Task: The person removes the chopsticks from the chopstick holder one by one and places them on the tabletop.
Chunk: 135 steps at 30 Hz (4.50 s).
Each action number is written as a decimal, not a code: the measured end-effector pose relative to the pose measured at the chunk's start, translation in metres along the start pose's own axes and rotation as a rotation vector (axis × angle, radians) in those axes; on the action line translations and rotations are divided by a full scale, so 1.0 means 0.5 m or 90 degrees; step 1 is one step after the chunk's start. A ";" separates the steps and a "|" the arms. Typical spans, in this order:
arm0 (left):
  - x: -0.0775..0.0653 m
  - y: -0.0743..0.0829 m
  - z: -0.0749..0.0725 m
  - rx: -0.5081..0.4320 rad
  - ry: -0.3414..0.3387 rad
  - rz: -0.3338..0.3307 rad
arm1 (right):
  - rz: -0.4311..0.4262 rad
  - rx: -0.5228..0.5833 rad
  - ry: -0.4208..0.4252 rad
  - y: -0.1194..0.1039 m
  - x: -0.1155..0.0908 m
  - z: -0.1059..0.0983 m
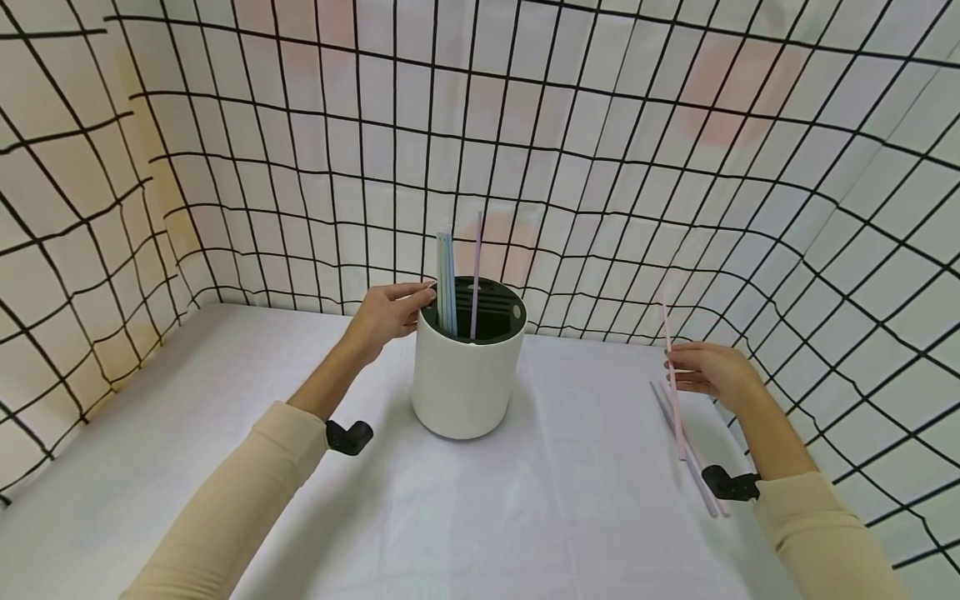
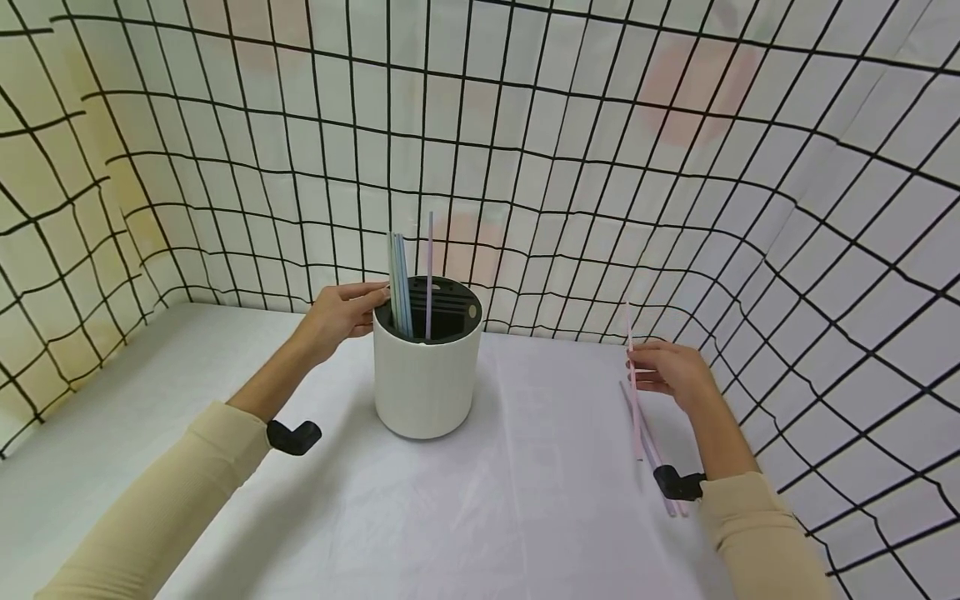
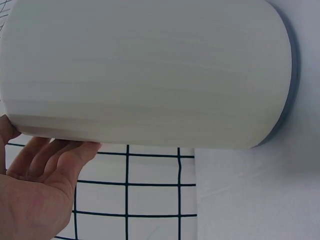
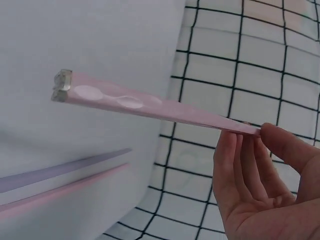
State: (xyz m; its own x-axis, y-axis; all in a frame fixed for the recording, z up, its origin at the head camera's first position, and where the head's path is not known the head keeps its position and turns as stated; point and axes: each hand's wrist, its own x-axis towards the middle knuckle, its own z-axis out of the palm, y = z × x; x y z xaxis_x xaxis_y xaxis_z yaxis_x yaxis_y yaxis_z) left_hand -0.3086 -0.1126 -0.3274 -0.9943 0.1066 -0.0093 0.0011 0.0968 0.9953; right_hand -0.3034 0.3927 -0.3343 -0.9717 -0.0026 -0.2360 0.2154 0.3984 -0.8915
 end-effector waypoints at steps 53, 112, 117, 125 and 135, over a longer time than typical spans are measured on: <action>0.001 -0.002 0.001 -0.012 0.001 0.003 | 0.106 -0.054 0.065 0.213 0.021 0.019; 0.002 -0.004 -0.003 -0.018 -0.008 0.013 | -0.236 -0.033 -0.015 -0.357 -0.064 0.442; 0.002 -0.004 -0.003 -0.023 -0.008 0.008 | -0.237 -0.032 -0.030 -0.357 -0.056 0.459; 0.001 -0.007 -0.001 -0.018 -0.007 0.003 | -0.212 -0.031 -0.027 -0.351 -0.047 0.471; 0.001 -0.006 0.000 -0.006 -0.002 0.009 | -0.210 -0.046 -0.012 -0.343 -0.039 0.480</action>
State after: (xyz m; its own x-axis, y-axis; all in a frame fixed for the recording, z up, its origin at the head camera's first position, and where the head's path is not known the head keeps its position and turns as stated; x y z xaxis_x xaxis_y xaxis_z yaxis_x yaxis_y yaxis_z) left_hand -0.3094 -0.1130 -0.3304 -0.9939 0.1103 0.0046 0.0141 0.0856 0.9962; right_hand -0.2982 0.1040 -0.2694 -0.9859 -0.1588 0.0531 -0.1184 0.4370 -0.8916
